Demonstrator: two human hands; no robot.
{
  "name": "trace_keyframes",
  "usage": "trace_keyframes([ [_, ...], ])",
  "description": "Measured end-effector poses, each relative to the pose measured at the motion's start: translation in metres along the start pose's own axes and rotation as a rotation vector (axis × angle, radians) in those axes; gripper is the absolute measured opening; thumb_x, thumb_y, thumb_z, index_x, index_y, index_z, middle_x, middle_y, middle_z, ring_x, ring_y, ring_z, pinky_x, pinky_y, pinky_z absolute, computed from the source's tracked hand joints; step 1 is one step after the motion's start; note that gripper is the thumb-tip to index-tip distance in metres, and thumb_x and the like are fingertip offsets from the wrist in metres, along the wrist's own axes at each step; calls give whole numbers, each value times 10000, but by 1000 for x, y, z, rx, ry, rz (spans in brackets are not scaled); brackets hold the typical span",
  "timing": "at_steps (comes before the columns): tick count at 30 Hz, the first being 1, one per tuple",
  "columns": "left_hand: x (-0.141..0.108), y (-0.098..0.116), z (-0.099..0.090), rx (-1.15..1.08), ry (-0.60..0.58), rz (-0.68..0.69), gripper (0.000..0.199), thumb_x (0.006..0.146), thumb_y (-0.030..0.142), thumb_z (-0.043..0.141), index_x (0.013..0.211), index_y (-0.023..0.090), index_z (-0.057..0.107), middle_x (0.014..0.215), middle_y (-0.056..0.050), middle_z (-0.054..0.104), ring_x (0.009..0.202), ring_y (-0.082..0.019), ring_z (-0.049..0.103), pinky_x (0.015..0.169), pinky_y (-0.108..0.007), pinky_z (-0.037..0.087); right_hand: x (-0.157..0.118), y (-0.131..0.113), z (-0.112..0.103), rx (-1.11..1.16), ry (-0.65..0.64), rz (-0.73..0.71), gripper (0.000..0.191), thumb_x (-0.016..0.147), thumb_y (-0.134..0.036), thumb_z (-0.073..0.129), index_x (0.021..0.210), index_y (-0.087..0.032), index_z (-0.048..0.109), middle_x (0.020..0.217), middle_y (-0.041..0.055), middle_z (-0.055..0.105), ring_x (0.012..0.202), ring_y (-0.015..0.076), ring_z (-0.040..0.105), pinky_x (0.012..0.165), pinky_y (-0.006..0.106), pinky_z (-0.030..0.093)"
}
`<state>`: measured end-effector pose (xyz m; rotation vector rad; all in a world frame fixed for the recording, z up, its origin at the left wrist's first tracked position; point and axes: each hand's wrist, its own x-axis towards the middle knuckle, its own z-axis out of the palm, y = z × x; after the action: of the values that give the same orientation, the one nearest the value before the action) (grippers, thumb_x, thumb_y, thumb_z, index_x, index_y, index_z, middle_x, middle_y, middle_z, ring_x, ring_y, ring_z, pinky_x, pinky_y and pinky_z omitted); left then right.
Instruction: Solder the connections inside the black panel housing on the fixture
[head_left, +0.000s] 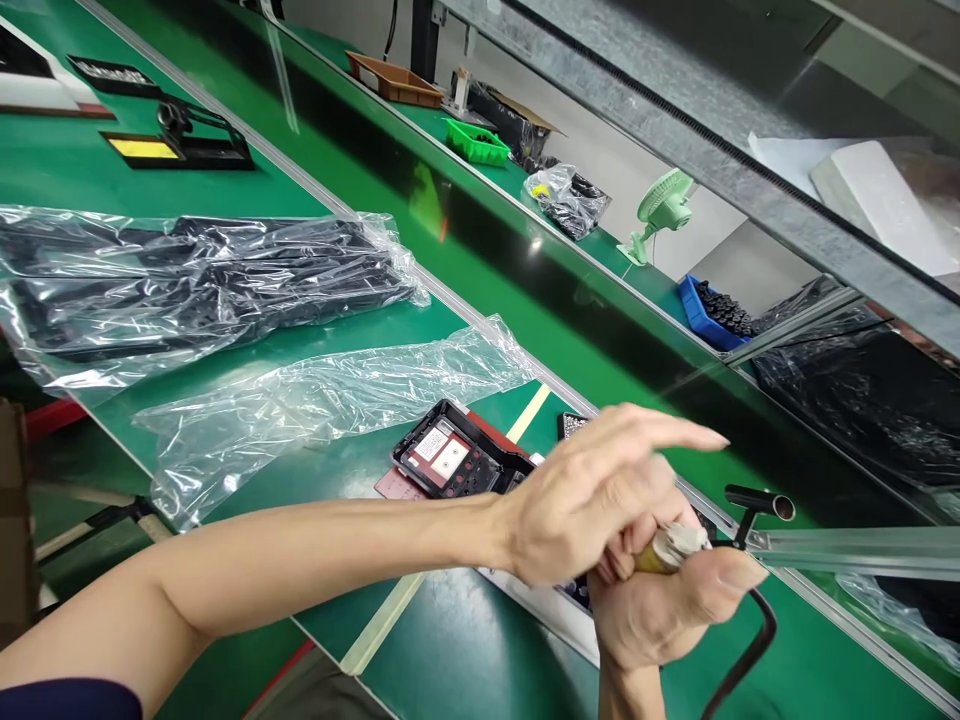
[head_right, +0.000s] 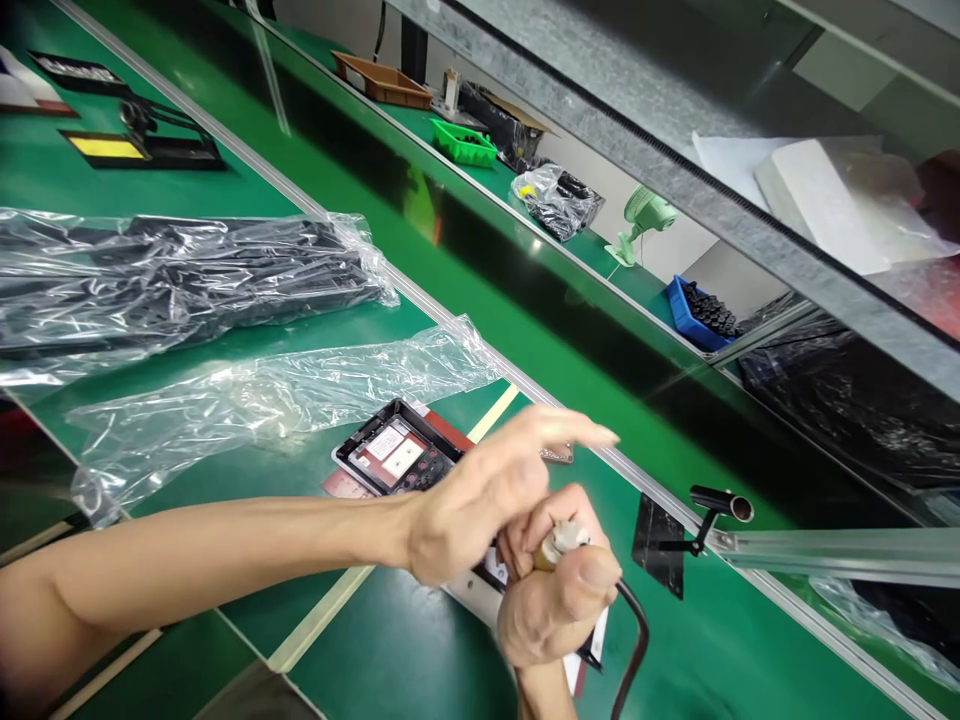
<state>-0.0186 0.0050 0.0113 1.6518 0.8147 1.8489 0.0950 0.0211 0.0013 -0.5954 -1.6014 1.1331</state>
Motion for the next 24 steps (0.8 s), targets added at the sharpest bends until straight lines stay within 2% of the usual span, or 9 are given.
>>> trace_keyframes([
  [2,-2,-2,-13,22,83,-179,372,1067,376,339,1253,134,552,1213,-113,605,1120,-174,584,974,-304,476,2,-1,1,174,-47,38,617,971,-686,220,624,-188,333,433,-44,263,345,95,264,332,214,268],
  [4,-6,-5,-28,102,65,-326,302,1063,381,363,1093,148,552,1021,-61,619,938,-139,584,842,-273,474,4,-1,0,293,-85,73,629,945,-717,305,625,-176,343,436,-49,274,356,88,277,349,208,296],
  [7,-15,-12,-50,315,-74,-493,256,1044,369,407,957,170,543,839,9,573,734,-101,487,697,-254,394,5,-2,-3,333,-88,88,689,905,-800,320,632,-168,337,460,-47,283,377,86,298,364,204,303],
  [9,-24,-18,-62,410,-245,-580,250,1033,364,416,923,183,550,753,32,543,642,-97,426,618,-258,333,5,-3,-5,316,-106,82,711,887,-833,304,642,-166,335,475,-47,291,387,85,306,368,204,309],
  [12,-39,-28,-73,534,-472,-626,251,1003,354,472,853,182,577,736,25,590,615,-105,448,605,-265,304,5,-5,-7,293,-151,74,720,885,-842,274,656,-163,341,490,-46,311,403,81,326,384,207,334],
  [15,-53,-38,-77,595,-591,-645,207,963,353,557,847,192,615,805,10,647,654,-120,511,610,-272,295,5,-7,-9,284,-182,50,720,894,-836,235,669,-163,355,499,-48,325,411,75,333,393,203,338],
  [19,-63,-44,-80,610,-642,-651,86,933,279,584,896,213,624,936,11,672,731,-130,564,616,-273,291,5,-6,-11,286,-214,45,715,891,-835,216,696,-166,374,518,-55,333,419,67,327,404,202,341],
  [24,-63,-46,-84,583,-651,-672,71,930,223,538,888,210,594,939,14,667,732,-128,570,634,-264,315,5,-5,-12,280,-228,47,726,877,-851,193,708,-168,372,535,-57,336,424,63,325,408,201,334],
])
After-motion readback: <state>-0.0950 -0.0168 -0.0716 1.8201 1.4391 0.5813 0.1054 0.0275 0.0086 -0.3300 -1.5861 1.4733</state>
